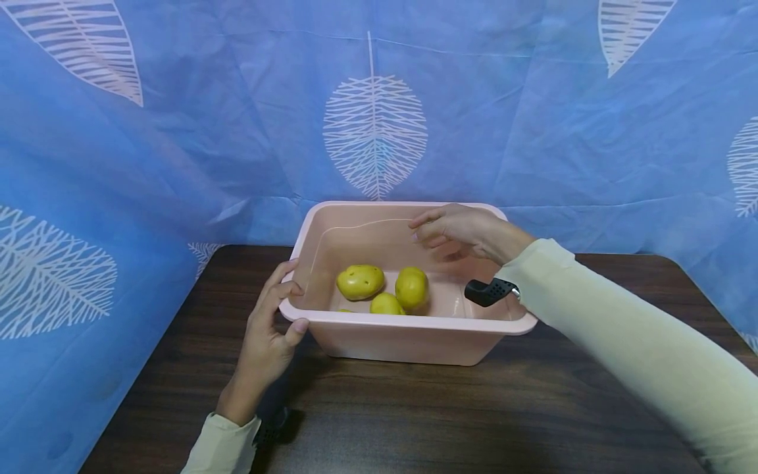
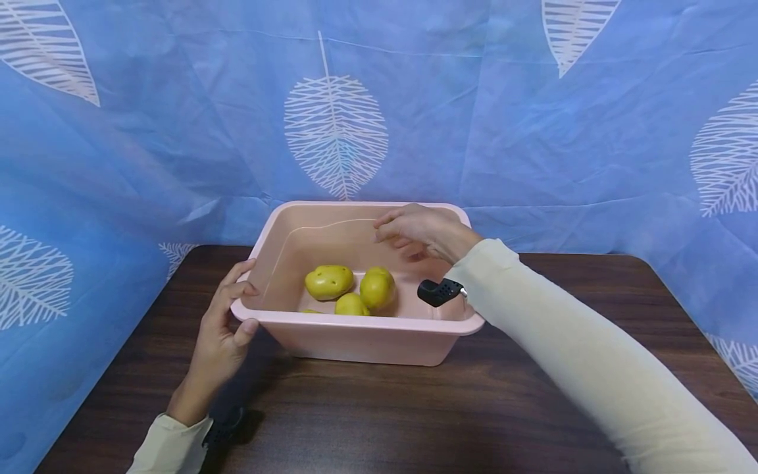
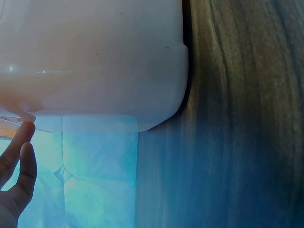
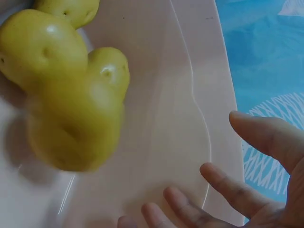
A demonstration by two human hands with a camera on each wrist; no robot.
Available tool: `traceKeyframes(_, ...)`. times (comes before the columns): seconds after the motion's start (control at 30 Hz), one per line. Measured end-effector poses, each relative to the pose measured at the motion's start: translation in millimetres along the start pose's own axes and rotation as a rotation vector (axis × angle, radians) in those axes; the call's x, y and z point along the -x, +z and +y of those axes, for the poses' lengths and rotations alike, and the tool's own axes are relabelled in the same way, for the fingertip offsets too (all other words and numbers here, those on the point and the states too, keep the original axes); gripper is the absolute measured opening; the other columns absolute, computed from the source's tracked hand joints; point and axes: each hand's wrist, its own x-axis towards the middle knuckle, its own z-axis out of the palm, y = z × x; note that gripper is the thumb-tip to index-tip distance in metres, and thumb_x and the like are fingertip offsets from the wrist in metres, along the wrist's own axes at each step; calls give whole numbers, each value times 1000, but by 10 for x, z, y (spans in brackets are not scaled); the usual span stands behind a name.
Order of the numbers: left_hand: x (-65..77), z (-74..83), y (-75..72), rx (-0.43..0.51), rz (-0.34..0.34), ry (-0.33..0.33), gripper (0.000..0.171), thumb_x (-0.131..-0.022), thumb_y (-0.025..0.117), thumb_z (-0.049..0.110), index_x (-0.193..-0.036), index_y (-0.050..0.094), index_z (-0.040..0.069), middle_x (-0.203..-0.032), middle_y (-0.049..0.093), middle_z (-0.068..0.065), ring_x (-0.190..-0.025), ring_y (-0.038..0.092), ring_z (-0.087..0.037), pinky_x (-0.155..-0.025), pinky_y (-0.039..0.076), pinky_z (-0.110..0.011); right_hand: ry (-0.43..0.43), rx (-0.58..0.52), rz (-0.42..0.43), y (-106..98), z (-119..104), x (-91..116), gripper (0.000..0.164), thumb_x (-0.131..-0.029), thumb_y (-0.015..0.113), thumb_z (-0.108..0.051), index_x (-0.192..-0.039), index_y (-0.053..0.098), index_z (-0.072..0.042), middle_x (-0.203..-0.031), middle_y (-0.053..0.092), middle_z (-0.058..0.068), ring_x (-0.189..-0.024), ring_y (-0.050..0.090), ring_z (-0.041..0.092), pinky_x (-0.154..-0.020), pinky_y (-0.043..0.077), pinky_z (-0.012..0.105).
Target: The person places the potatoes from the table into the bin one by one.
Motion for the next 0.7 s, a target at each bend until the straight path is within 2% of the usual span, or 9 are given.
traceKeyframes(0.23, 0, -12, -8, -5, -7, -5, 43, -96, 74, 40, -119, 59, 6, -164, 45, -3, -153, 37, -38, -112, 32, -79, -11, -6, 2, 23, -17, 30, 60, -102, 65, -27, -159, 45, -17, -162, 47, 14, -151, 41, 37, -121, 38, 59)
traceKeyframes(0.43, -4, -5, -8, -9, 0, -1, 45, -97, 73, 45, -118, 60, 8, -164, 45, -4, -152, 38, -38, -111, 32, -79, -44, 5, -35, 51, -27, 98, 56, -105, 59, -26, -158, 46, -17, -165, 43, 12, -154, 37, 36, -122, 34, 62)
traceKeyframes(0.7, 0, -25, -6, -15, -9, -10, 45, -97, 73, 45, -119, 59, 8, -165, 44, -4, -153, 37, -39, -111, 32, -79, -43, 9, -50, 133, -60, 174, 57, -105, 60, -31, -158, 46, -18, -166, 40, 9, -153, 37, 35, -123, 33, 62)
